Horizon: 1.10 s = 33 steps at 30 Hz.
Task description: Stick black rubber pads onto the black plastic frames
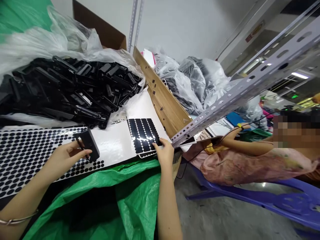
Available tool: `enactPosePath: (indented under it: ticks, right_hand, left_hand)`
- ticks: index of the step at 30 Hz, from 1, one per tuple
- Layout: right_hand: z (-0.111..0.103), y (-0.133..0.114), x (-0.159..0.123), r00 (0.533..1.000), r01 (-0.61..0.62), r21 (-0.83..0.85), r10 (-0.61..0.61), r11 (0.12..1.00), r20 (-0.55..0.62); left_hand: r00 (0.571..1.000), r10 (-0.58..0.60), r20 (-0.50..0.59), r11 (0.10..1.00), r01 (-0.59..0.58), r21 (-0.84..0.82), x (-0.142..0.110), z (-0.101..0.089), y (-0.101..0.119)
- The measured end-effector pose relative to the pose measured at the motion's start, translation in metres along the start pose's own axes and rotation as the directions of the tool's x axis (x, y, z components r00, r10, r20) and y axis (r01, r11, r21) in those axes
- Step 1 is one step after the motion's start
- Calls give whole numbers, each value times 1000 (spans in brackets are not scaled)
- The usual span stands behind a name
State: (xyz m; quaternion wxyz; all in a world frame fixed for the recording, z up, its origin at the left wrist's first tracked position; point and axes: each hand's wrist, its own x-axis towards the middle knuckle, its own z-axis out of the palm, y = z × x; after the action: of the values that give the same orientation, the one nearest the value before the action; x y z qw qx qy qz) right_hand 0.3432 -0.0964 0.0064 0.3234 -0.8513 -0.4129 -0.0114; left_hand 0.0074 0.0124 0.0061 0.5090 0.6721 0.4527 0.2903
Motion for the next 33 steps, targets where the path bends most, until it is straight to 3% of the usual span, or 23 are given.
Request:
enactPosePath:
  ticks: [8,17,22,27,33]
  right_hand:
    - [16,5,-19,987,112,-274,-138,955,-78]
    - [22,25,-13,985,121,-173,-140,978,-105]
    - [26,25,-11,983,117,-211,-144,971,-118]
    - [29,19,-11,977,127,-194,-156,973,-143]
    - [33,9,-20,971,140,-185,-172,973,-169]
  left_hand:
    - [998,-6,-69,1000,5,-13,1,2,-7]
    - [987,22,-161,986,-48,-160,9,4,-4]
    - [973,80,-215,976,-120,-180,11,6,-13]
    - [941,62,-334,919,-184,-348,15,12,-21]
    - [894,-24,-448,833,-230,-504,-11,18,-30]
